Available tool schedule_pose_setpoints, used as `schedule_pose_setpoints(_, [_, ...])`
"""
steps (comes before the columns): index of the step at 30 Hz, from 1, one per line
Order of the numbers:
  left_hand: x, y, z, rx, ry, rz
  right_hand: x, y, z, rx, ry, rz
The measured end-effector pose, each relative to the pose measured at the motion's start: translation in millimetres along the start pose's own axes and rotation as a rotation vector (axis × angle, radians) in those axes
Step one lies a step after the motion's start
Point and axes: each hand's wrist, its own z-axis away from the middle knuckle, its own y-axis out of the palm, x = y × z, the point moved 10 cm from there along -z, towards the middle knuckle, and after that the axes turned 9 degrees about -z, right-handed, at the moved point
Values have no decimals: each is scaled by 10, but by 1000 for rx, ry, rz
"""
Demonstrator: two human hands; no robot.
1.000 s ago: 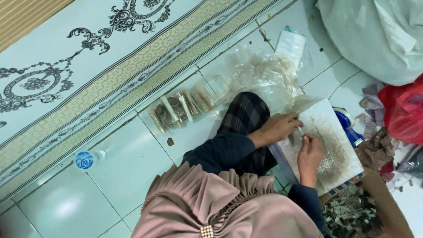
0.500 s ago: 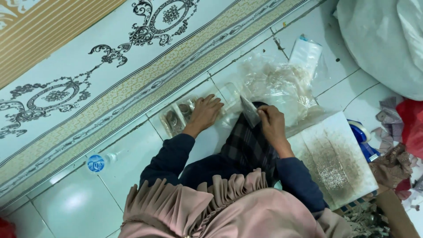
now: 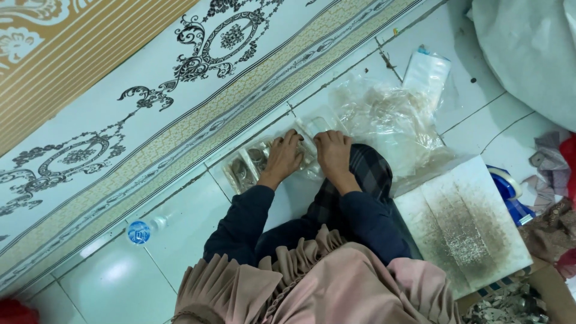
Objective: The person places small metal components into plastic bags and seals them.
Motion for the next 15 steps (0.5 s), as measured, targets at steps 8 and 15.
schedule_pose_setpoints(8, [-141,-298,127,-183,28,183,102,305,286,56,-131,78])
schedule_pose_setpoints(15, [-110,-92,121,-444,159,-145,195,496,376,67,-271,136])
